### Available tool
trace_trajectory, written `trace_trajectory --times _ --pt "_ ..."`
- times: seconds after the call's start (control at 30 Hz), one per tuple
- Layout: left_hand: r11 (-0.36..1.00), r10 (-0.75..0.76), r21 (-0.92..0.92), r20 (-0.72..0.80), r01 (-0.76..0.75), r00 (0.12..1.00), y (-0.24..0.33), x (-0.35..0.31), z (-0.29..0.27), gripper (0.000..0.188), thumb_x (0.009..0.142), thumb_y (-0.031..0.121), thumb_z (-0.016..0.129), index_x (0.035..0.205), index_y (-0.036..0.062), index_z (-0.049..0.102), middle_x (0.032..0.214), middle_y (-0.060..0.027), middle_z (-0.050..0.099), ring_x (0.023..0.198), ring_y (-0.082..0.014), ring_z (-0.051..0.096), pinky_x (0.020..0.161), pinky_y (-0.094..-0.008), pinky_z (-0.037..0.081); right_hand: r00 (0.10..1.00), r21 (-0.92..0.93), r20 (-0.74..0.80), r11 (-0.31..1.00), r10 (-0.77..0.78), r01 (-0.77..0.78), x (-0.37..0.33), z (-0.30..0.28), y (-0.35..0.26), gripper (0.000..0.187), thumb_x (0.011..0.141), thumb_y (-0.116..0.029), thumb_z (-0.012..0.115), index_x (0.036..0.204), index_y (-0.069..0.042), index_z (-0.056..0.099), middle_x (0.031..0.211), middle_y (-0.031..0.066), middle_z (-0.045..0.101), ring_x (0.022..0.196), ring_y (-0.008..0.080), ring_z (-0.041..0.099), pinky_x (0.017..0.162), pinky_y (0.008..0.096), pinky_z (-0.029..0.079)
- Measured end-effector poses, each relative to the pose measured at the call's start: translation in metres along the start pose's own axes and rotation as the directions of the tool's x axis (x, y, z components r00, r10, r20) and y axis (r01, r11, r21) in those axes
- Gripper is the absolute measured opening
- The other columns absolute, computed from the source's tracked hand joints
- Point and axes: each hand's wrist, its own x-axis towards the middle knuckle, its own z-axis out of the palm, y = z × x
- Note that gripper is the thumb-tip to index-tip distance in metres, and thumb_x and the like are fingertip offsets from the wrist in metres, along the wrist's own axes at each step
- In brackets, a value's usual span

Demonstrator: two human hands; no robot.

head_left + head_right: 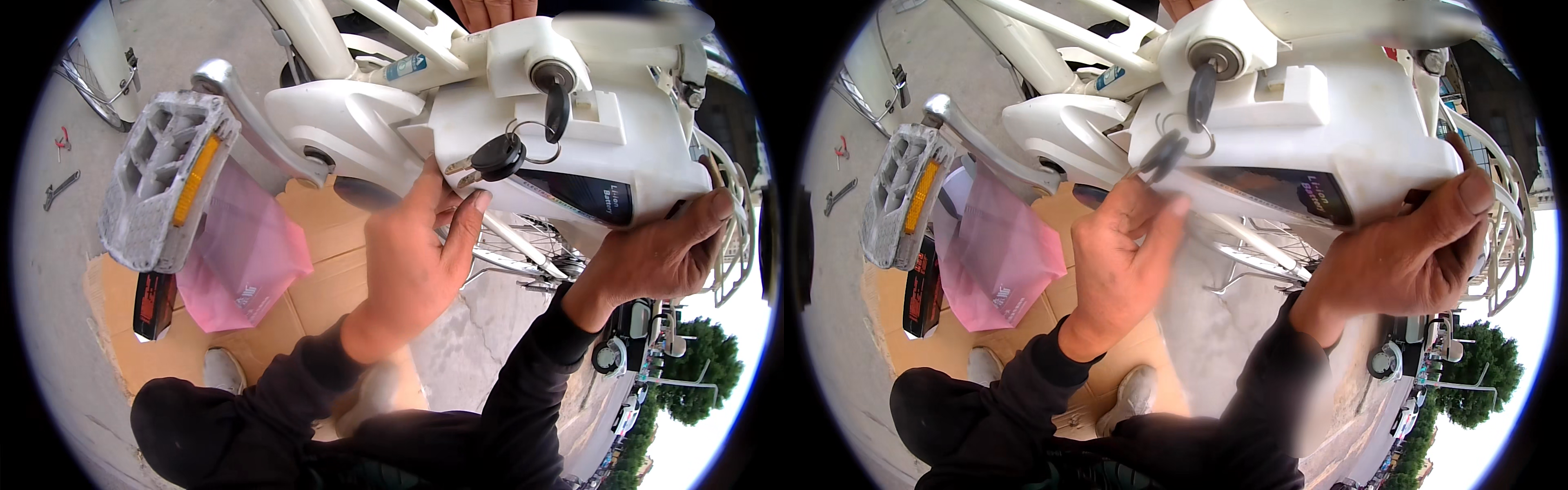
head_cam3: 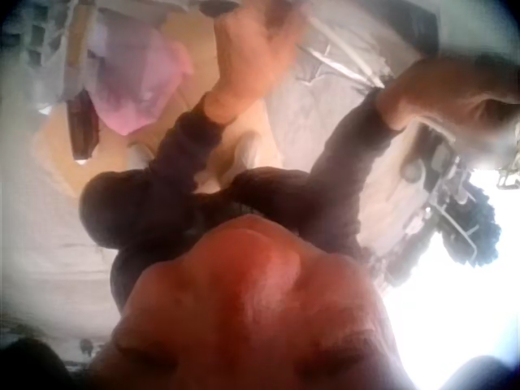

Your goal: The person unpacks a white plastic battery casing from a cardboard box and attaches it to the frame of a white bicycle. They align the casing with the mounting points, insert a key into the lock, and secure the unit to the bike's frame using a screwdriver.

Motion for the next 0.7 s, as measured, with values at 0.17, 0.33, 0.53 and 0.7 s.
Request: trace_trajectory --times 0.17,0.33,0.53,0.7 --pt "0.994 -0.020 -0.111 -0.033 0.016 0.999 -0.005 -0.002 0.010 0.029 0.096 0.006 0.067 0.121 -0.0078 0.060 0.091 -0.0178 0.073 0.084 -0.0271 0.076 0.073 -0.0335 0.060 0.992 -0.102 0.092 0.990 -0.086 0.096 0.001 -0.001 0.004 0.040 0.107 -0.033 0.058 0.100 0.003 0.073 0.083 0.0046 0.070 0.065 0.0051 0.056 0.055 0.0193 0.043" --pt "0.995 -0.018 -0.096 -0.037 0.014 0.999 -0.001 0.000 0.004 0.029 0.096 0.007 0.067 0.120 -0.0080 0.061 0.090 -0.0201 0.073 0.083 -0.0280 0.076 0.073 -0.0336 0.060 0.980 -0.289 0.177 0.956 0.096 -0.041 0.000 -0.006 -0.013 0.040 0.109 -0.033 0.052 0.109 0.002 0.072 0.100 0.0041 0.071 0.076 0.0061 0.057 0.064 0.0212 0.046" --pt "1.000 -0.015 0.022 0.019 0.015 1.000 0.004 0.002 -0.007 0.028 0.096 0.013 0.068 0.116 -0.0073 0.062 0.085 -0.0215 0.072 0.080 -0.0337 0.075 0.071 -0.0369 0.059 0.979 -0.212 0.202 0.977 0.034 0.010 -0.005 -0.003 -0.019 0.038 0.105 -0.033 0.061 0.114 0.004 0.070 0.099 0.0095 0.072 0.088 0.0130 0.066 0.080 0.0260 0.054" --pt "0.998 0.041 0.054 -0.016 -0.040 0.999 0.001 0.001 -0.005 0.024 0.096 0.016 0.068 0.106 -0.0058 0.063 0.083 -0.0224 0.072 0.079 -0.0386 0.073 0.067 -0.0402 0.057 0.984 -0.147 0.145 0.986 0.107 -0.085 -0.001 0.003 -0.016 0.031 0.102 -0.021 0.067 0.114 0.007 0.067 0.103 0.0100 0.071 0.089 0.0126 0.063 0.081 0.0239 0.050"
